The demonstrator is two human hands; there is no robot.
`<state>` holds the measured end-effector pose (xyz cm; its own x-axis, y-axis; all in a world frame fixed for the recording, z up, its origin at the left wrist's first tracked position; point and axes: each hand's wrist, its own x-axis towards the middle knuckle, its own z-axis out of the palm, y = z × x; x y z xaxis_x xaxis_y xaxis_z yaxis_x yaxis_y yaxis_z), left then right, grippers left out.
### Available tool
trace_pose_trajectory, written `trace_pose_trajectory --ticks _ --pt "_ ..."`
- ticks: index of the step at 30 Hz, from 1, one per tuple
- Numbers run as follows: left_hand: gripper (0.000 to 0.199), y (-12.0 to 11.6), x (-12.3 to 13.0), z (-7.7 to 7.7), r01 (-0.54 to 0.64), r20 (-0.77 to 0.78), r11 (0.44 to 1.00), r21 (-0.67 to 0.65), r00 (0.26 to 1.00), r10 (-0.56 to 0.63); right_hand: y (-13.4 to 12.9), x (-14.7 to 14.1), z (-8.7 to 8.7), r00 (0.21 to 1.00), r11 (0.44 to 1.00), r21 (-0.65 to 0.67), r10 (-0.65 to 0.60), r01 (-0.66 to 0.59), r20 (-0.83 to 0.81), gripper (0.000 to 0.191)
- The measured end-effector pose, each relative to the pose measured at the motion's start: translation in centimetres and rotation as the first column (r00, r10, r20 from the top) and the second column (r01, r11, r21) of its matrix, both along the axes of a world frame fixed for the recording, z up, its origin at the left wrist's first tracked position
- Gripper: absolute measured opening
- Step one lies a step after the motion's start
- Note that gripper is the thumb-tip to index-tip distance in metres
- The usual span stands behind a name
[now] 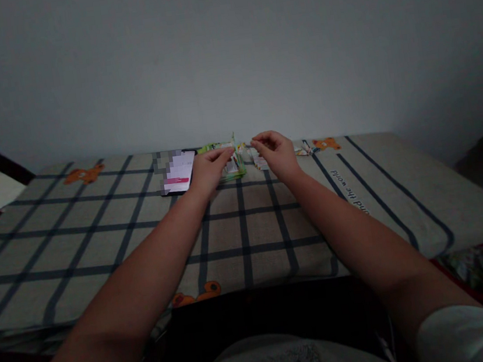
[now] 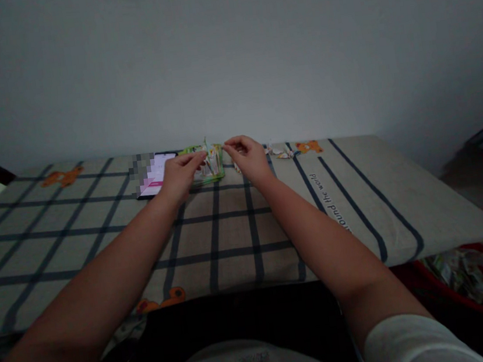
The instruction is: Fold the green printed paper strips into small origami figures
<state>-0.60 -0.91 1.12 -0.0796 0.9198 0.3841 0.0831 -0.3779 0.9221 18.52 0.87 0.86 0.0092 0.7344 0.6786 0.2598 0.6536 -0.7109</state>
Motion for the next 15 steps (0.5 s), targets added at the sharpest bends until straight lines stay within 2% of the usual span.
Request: trace_pose_trajectory --ticks 2,5,7,11,15 --pt "0.035 0.3 -0.1 -0.3 -0.035 0.023 0.999 -0.001 0.999 0.035 -0.6 0.0 0.2 0.986 0.989 0.144 -0.047 0.024 0.162 0.023" --pt "0.039 0.6 -0.2 -0.6 -0.031 0.036 1.0 -0.003 0.999 0.031 -1.1 -0.4 0.3 0.902 0.947 0.305 -0.043 -0.1 0.429 0.015" --pt "0.042 0.6 0.0 -0.8 0.002 0.048 1.0 -0.005 0.999 -0.002 -1.1 -0.8 0.0 0.852 0.927 0.347 -0.063 -0.143 0.519 0.015" --pt "0.044 0.2 0.6 -0.8 0.081 0.08 0.996 -0.02 0.994 -0.08 -0.5 -1.0 -0.5 0.847 0.912 0.4 -0.139 -0.092 0.513 0.017" --pt "0.045 -0.3 1.0 -0.6 0.132 0.099 0.991 -0.033 0.987 -0.129 -0.4 -0.7 -0.4 0.869 0.926 0.374 -0.149 -0.044 0.471 0.014"
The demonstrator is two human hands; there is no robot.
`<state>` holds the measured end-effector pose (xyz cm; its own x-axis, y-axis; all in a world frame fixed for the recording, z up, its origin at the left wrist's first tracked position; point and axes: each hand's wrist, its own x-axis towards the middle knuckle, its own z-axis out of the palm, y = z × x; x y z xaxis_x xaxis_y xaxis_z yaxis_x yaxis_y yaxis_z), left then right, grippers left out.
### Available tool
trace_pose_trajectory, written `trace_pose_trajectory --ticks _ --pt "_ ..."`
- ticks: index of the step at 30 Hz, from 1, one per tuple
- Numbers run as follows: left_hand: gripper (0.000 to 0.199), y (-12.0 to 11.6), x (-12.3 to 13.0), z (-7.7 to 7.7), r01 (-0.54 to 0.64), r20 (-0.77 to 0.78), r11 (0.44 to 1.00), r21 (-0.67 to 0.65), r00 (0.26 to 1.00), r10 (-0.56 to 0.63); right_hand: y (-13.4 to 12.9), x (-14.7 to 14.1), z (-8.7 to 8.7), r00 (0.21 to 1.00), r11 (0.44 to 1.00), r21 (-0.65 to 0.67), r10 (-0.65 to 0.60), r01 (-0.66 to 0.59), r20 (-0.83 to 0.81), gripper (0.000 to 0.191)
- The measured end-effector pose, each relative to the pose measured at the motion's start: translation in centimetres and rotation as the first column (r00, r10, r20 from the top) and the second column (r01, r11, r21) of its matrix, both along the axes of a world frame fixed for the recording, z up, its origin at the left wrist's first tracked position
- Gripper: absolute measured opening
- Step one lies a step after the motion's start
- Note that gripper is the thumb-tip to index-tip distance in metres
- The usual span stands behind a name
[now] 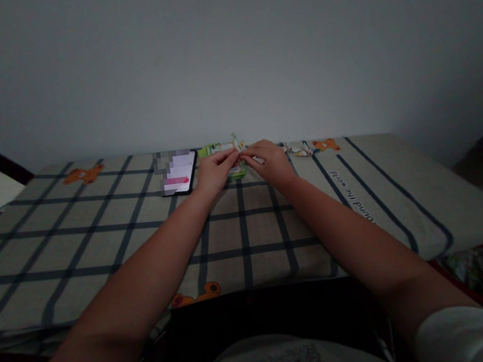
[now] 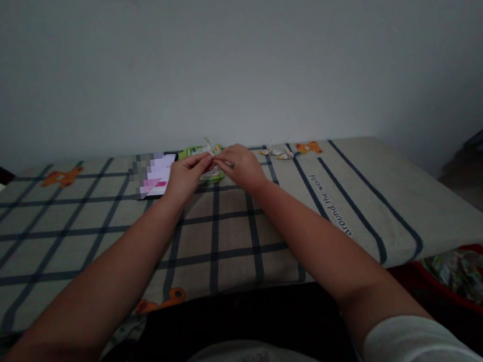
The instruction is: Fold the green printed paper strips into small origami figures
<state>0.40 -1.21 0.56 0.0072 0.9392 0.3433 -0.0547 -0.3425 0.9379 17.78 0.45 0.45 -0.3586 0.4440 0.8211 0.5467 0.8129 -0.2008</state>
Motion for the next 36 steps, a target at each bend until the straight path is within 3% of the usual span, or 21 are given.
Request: trace_pose_trajectory --ticks 4,8,13,18,25,36 --pt "0.039 -0.2 -0.1 0.1 -0.014 -0.027 1.0 0.006 1.0 0.014 -0.4 -0.1 0.4 0.999 0.993 -0.121 -0.015 0.009 -0.049 0.012" --pt "0.029 -0.3 -0.5 0.4 -0.068 -0.176 0.996 0.065 0.981 0.079 -0.9 -0.5 0.6 0.99 0.973 -0.232 -0.03 -0.002 -0.135 0.011" --pt "0.018 -0.7 -0.6 0.7 -0.115 -0.342 0.963 0.245 0.919 0.197 -1.4 -0.7 0.9 0.969 0.935 -0.354 -0.078 -0.01 -0.233 0.011" --pt "0.016 -0.6 -0.6 0.4 -0.077 -0.421 0.899 0.432 0.864 0.277 -1.4 -0.7 0.9 0.945 0.903 -0.428 -0.104 -0.04 -0.309 0.02" --pt "0.017 -0.8 -0.4 0.2 -0.112 -0.459 0.878 0.465 0.818 0.348 -1.2 -0.6 0.8 0.954 0.93 -0.365 -0.072 -0.041 -0.29 0.022" --pt "0.014 -0.6 -0.5 0.5 -0.068 -0.442 0.926 0.372 0.864 0.241 -1.1 -0.7 0.8 0.977 0.962 -0.273 -0.056 -0.002 -0.204 0.014"
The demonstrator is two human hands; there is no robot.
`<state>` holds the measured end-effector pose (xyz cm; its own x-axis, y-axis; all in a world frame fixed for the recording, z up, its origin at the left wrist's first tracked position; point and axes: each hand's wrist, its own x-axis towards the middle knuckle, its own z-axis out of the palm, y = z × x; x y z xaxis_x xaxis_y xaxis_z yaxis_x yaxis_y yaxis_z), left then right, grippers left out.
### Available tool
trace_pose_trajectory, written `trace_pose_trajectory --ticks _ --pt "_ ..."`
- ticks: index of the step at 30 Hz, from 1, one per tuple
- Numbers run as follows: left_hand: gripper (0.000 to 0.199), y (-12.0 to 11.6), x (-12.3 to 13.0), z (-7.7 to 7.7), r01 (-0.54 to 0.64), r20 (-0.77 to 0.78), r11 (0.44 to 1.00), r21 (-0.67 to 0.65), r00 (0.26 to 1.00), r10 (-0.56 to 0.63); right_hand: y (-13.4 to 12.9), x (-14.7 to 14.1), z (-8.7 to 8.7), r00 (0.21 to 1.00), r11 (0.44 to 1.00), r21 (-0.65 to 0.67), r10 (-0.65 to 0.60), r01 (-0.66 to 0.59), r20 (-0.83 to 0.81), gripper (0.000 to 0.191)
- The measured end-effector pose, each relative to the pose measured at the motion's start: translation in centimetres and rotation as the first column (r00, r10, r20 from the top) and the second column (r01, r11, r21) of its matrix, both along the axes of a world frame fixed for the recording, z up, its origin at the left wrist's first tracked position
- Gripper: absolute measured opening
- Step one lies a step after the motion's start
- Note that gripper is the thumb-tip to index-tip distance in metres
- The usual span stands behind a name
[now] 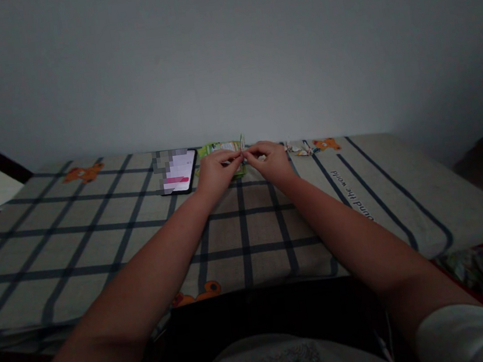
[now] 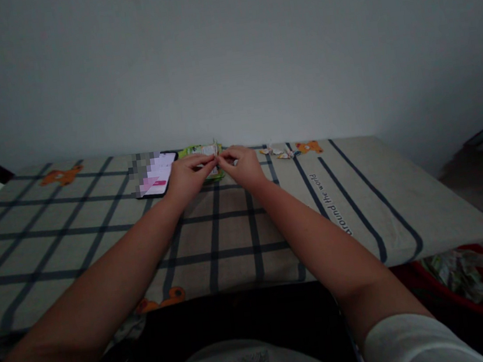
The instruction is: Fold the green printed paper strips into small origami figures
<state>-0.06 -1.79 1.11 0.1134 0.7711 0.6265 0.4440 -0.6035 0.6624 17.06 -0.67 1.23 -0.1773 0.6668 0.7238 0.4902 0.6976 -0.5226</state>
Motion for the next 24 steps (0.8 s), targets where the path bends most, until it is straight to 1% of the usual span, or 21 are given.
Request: trace_pose_trajectory --ticks 4,7,9,13,16,20,24 --pt "0.012 0.28 -0.02 -0.13 -0.03 -0.038 0.999 0.016 0.999 0.03 0.0 -0.03 -0.01 0.999 0.999 -0.042 -0.01 0.012 0.033 0.012" --pt "0.012 0.32 -0.01 -0.27 -0.011 -0.022 1.0 0.007 1.0 0.011 -0.07 -0.09 0.01 1.0 0.997 -0.071 -0.022 0.023 0.016 0.012" --pt "0.012 0.25 0.0 -0.3 0.001 -0.015 1.0 -0.001 1.0 -0.001 -0.13 -0.17 0.01 1.0 0.996 -0.087 -0.026 0.025 -0.009 0.013" --pt "0.014 0.02 0.06 -0.13 -0.014 -0.026 1.0 0.008 1.0 0.014 -0.15 -0.32 -0.14 0.996 0.992 -0.129 -0.021 0.009 -0.086 0.013" --pt "0.014 -0.1 0.1 0.06 -0.005 -0.028 1.0 -0.005 1.0 0.005 0.02 -0.31 -0.4 0.987 0.985 -0.17 -0.001 -0.027 -0.161 0.019" --pt "0.015 0.01 0.09 0.06 0.023 0.017 0.999 -0.033 1.0 -0.022 0.29 -0.2 -0.71 0.975 0.972 -0.217 0.041 -0.09 -0.219 0.026" --pt "0.016 0.27 0.12 -0.11 -0.004 0.099 0.996 -0.091 0.995 0.013 0.39 -0.15 -0.68 0.969 0.964 -0.243 0.045 -0.105 -0.243 0.028"
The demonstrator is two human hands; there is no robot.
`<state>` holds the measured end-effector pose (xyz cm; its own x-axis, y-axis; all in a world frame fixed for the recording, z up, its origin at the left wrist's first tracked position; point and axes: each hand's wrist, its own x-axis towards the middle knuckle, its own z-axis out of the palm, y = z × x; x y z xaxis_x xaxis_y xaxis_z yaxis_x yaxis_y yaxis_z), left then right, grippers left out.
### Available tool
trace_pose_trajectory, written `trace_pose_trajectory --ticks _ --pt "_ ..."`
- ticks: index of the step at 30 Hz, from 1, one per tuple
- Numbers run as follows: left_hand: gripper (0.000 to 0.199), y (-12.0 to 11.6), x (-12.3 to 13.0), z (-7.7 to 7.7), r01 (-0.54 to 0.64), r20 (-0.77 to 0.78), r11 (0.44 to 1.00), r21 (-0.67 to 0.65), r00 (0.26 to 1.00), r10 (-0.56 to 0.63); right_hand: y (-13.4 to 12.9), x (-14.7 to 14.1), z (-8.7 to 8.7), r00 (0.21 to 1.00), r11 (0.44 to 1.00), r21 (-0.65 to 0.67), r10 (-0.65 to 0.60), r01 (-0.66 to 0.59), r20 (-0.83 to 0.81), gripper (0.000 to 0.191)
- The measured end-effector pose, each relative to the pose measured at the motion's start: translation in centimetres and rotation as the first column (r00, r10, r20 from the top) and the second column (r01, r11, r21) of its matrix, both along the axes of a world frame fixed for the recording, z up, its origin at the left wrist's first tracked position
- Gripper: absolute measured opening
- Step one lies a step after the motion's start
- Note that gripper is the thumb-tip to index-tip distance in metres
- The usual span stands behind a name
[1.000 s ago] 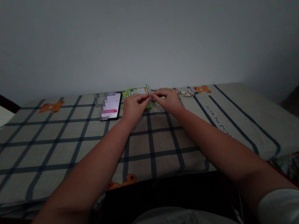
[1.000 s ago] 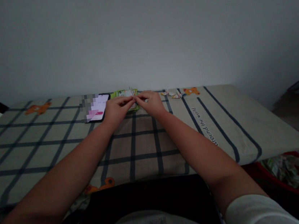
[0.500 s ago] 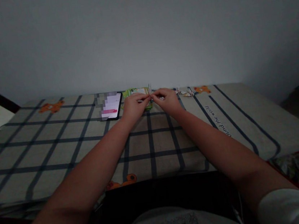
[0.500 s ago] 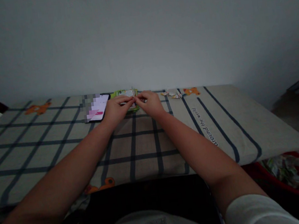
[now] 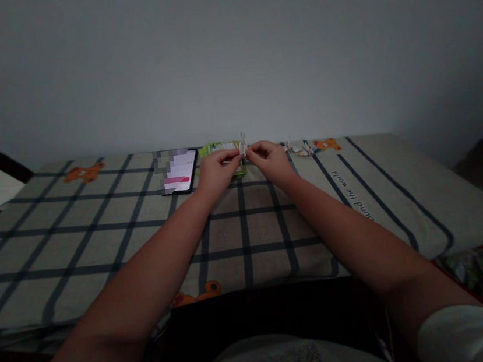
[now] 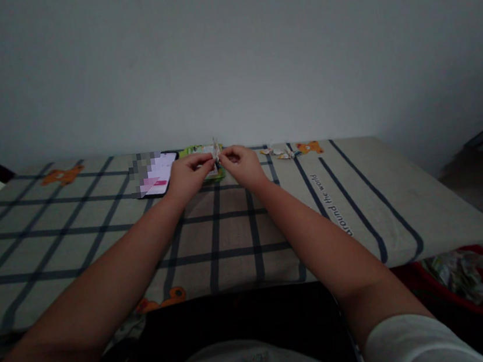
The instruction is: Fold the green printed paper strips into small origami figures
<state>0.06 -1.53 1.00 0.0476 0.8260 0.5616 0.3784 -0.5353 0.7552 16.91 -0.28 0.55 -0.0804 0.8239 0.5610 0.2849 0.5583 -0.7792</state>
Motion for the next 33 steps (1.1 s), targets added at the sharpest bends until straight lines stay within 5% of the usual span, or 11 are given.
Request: trace_pose_trajectory --ticks 8,14,20,27,33 --pt "0.034 0.1 0.5 0.0 0.101 0.247 0.985 -0.136 0.967 -0.065 0.7 0.0 -0.3 0.996 0.996 -0.03 0.079 -0.08 -0.048 0.026" --pt "0.008 0.2 0.5 0.1 0.151 0.294 0.978 -0.146 0.95 -0.102 0.2 0.7 0.5 0.99 0.979 0.187 0.052 -0.076 0.131 0.013" --pt "0.016 0.3 0.1 0.4 0.187 0.379 0.952 -0.242 0.921 -0.085 0.0 1.7 1.4 0.948 0.946 0.277 0.076 -0.166 0.309 0.015" --pt "0.029 0.5 -0.7 0.4 0.287 0.295 0.935 -0.21 0.93 -0.219 -0.1 2.3 1.7 0.961 0.97 0.208 0.07 -0.128 0.268 0.011" --pt "0.027 0.7 -1.2 0.5 0.222 0.192 0.96 -0.171 0.963 -0.188 -0.2 2.1 1.7 0.973 0.979 0.13 0.127 -0.154 0.194 0.014"
